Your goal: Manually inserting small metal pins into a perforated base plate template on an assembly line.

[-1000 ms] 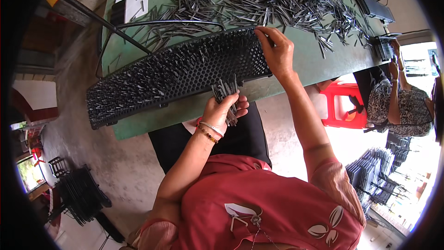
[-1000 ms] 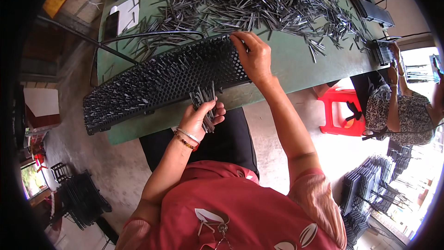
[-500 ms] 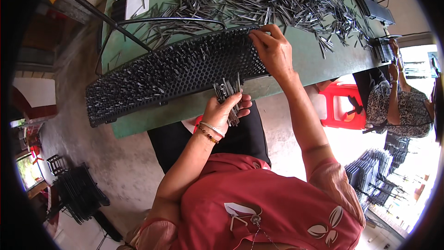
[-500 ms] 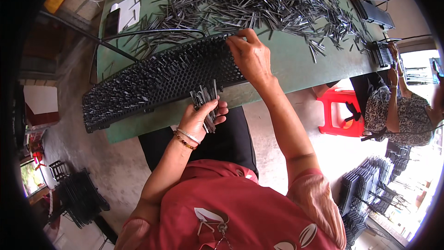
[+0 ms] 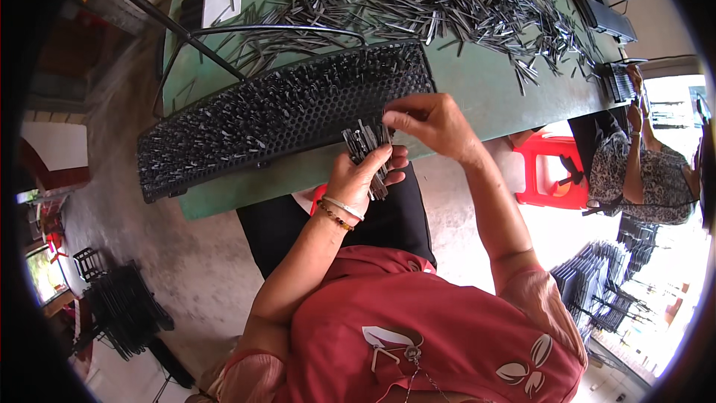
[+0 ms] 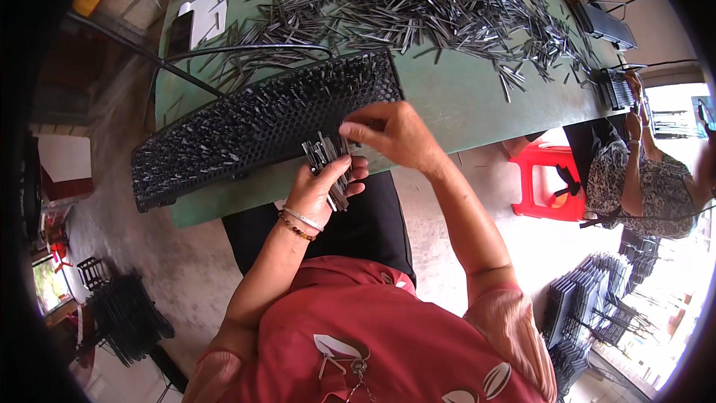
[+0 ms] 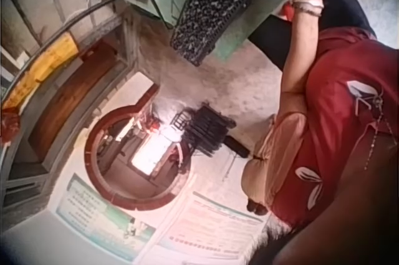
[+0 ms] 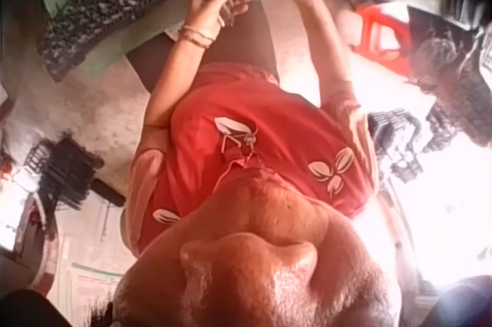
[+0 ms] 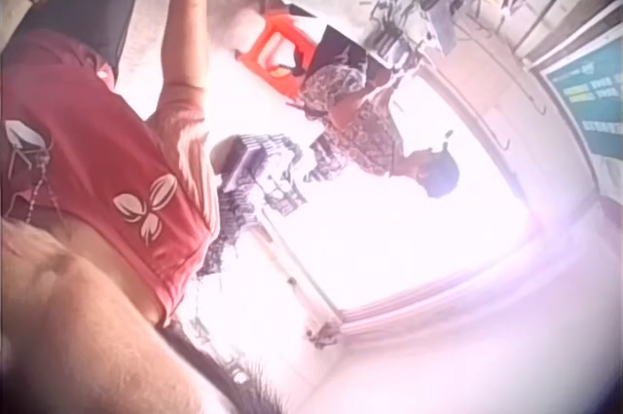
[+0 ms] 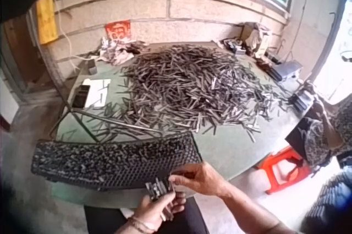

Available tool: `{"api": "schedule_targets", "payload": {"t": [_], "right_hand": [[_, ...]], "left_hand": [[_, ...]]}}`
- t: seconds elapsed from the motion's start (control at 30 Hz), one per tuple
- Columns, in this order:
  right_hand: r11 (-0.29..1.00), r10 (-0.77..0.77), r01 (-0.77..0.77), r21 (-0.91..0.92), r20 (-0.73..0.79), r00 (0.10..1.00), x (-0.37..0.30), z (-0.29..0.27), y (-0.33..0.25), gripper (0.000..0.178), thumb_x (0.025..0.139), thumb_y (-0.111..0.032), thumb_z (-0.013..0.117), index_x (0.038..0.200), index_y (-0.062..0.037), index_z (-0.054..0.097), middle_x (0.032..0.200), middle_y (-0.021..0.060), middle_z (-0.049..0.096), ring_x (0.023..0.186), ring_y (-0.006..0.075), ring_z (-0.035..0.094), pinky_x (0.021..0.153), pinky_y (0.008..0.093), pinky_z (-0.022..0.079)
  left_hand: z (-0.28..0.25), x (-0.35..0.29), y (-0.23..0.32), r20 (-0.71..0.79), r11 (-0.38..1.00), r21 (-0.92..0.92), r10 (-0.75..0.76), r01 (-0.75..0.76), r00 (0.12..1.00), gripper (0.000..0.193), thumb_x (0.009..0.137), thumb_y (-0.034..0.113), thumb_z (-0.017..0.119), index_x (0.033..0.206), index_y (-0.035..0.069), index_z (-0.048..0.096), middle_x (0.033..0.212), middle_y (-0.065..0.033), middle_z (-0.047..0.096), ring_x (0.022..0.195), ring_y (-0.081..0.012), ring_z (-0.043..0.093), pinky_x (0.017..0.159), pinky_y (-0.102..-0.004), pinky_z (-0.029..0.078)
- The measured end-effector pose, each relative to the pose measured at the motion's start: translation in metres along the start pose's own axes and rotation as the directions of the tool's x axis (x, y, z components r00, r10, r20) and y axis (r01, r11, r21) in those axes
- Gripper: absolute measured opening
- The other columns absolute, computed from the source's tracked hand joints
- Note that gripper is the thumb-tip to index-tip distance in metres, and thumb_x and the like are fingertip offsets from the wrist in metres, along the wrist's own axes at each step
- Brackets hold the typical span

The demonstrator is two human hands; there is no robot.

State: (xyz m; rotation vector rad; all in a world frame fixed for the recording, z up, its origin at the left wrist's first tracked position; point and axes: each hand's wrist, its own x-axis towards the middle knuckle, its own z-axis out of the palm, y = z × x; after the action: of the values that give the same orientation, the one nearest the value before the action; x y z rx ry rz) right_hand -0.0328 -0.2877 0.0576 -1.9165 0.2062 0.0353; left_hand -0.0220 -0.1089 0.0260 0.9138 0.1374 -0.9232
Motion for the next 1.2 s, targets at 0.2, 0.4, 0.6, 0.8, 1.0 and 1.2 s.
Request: {"api": "schedule_targets", "payload": {"t": [0.2,0.4,0.6,0.8,1.0,1.2], "right_hand": [[0.97,0.13,-0.139,0.2,0.058,0.99,-0.006,-0.006,0.001,0.023,0.083,-0.016,0.068,0.097,0.003,0.066,0.078,0.0043,0.066,0.07,0.0061,0.058,0.059,0.0219,0.046],[0.977,-0.214,0.202,-0.075,-0.443,0.87,0.023,-0.027,0.021,0.026,0.085,-0.007,0.063,0.109,0.0019,0.06,0.086,0.008,0.068,0.075,0.0098,0.062,0.067,0.0231,0.05],[0.861,-0.492,0.306,-0.407,-0.511,0.705,0.048,-0.028,0.032,0.023,0.082,-0.005,0.066,0.105,-0.0032,0.063,0.084,0.0082,0.068,0.07,0.0101,0.061,0.066,0.0243,0.049],[0.767,-0.597,0.341,-0.543,-0.411,0.689,0.054,-0.025,0.056,0.02,0.08,-0.004,0.066,0.101,-0.0047,0.064,0.088,0.0092,0.066,0.069,0.018,0.062,0.066,0.0287,0.05],[0.697,-0.659,0.377,-0.61,-0.338,0.672,0.039,-0.021,0.037,0.021,0.078,-0.003,0.067,0.099,-0.0038,0.066,0.095,0.01,0.063,0.075,0.0196,0.062,0.067,0.0291,0.05],[0.988,-0.108,0.107,-0.109,-0.004,0.994,-0.003,-0.004,0.001,0.019,0.083,-0.013,0.067,0.096,0.0018,0.066,0.085,0.0059,0.063,0.074,0.0077,0.057,0.062,0.0234,0.046]], "left_hand": [[0.004,0.001,-0.002,-0.021,1.0,-0.028,-0.011,0.011,1.0,0.021,0.088,0.016,0.061,0.102,0.001,0.059,0.094,-0.0123,0.065,0.081,-0.0193,0.065,0.065,-0.031,0.056],[0.003,0.003,-0.006,-0.033,0.999,-0.02,-0.051,0.05,0.998,0.021,0.087,0.016,0.061,0.102,0.001,0.059,0.095,-0.0134,0.065,0.083,-0.0207,0.065,0.066,-0.0321,0.056],[0.001,0.005,-0.007,-0.033,0.991,-0.083,-0.106,0.103,0.994,0.021,0.086,0.014,0.061,0.102,0.001,0.058,0.097,-0.0131,0.063,0.084,-0.023,0.065,0.068,-0.0341,0.056],[-0.002,0.006,-0.005,-0.084,0.989,-0.084,-0.125,0.118,0.989,0.022,0.084,0.011,0.061,0.103,0.001,0.056,0.098,-0.0075,0.059,0.084,-0.0239,0.064,0.07,-0.0355,0.057],[-0.004,0.006,-0.005,-0.049,0.988,-0.115,-0.105,0.099,0.993,0.021,0.085,0.01,0.062,0.104,0.001,0.057,0.096,-0.0057,0.059,0.085,-0.0229,0.064,0.071,-0.0358,0.056],[0.001,0.004,0.0,-0.003,0.998,-0.06,-0.008,0.007,1.0,0.022,0.087,0.011,0.061,0.106,0.002,0.057,0.096,-0.0058,0.061,0.086,-0.021,0.064,0.072,-0.0355,0.057]]}}
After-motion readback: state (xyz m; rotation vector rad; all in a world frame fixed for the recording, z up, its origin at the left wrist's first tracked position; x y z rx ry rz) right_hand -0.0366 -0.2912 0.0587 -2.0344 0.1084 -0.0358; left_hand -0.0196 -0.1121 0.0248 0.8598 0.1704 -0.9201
